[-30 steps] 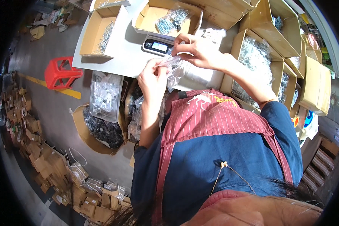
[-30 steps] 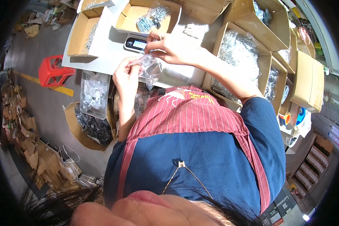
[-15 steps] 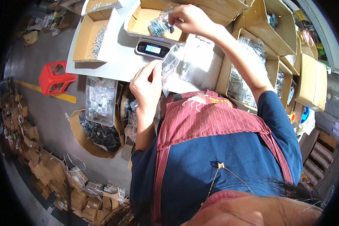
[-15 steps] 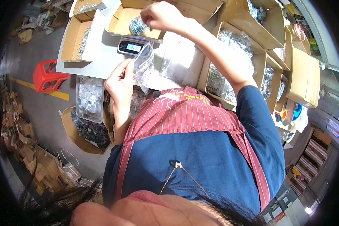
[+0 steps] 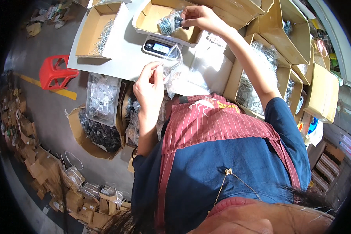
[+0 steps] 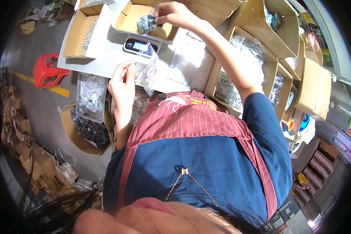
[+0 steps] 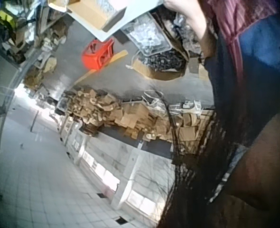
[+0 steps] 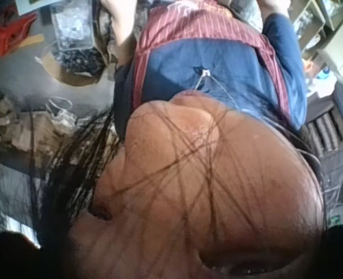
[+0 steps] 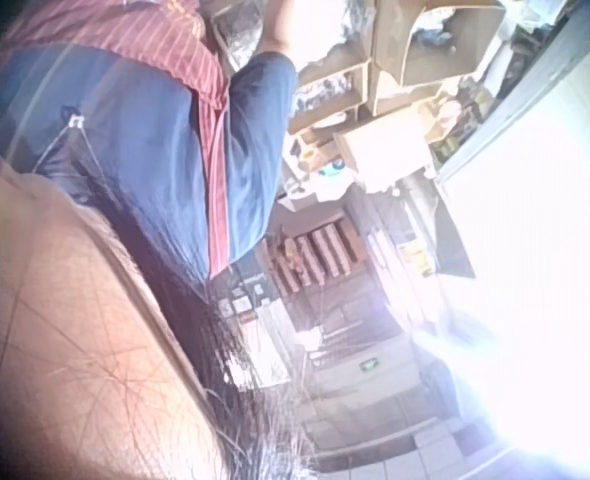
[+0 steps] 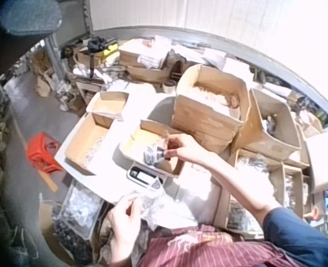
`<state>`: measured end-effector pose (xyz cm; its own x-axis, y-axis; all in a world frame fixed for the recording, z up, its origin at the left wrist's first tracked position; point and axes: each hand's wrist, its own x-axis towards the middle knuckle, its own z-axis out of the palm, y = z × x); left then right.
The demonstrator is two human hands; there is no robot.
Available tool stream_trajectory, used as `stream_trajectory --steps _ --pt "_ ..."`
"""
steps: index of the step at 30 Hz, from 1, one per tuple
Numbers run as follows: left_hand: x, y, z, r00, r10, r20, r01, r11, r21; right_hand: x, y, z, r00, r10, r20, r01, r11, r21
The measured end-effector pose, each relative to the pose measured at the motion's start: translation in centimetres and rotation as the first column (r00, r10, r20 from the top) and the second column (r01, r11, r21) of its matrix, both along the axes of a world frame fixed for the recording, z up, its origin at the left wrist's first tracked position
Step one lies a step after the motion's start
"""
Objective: The person takes a small plastic bag and places several wooden dowels and metal screws into it, then weighs the filled bag on a digital scale and places it into a larger bin.
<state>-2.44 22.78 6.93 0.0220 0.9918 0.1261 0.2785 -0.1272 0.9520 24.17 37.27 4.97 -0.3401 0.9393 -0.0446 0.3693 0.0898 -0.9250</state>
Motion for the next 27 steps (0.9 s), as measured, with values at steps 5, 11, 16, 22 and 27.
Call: stream_trajectory --steps 5,11,16,22,27 --pt "0.4 1.0 0.2 0.997 -0.063 -0.048 0.06 0.995 -0.077 -3.6 -7.0 5.9 0.948 0.157 0.277 -0.281 0.819 0.501" --pt "0.8 0.8 0.2 0.998 -0.039 -0.05 0.037 0.999 -0.033 -4.7 -6.7 4.4 0.853 0.25 0.457 -0.517 0.522 0.679" --pt "0.8 0.3 0.2 0.998 -0.015 -0.063 0.016 1.0 0.01 -2.1 1.7 -1.2 0.634 -0.327 0.701 -0.312 0.721 0.619" --pt "1.0 -0.6 0.1 0.994 -0.008 -0.112 0.01 1.0 0.02 -3.0 3.4 -6.1 0.39 -0.315 0.865 -0.285 0.852 0.439" --pt "0.3 -1.0 -0.3 0.991 0.038 -0.126 -0.033 0.999 0.044 -2.9 3.1 -0.3 0.52 -0.261 0.813 -0.03 0.946 0.322"
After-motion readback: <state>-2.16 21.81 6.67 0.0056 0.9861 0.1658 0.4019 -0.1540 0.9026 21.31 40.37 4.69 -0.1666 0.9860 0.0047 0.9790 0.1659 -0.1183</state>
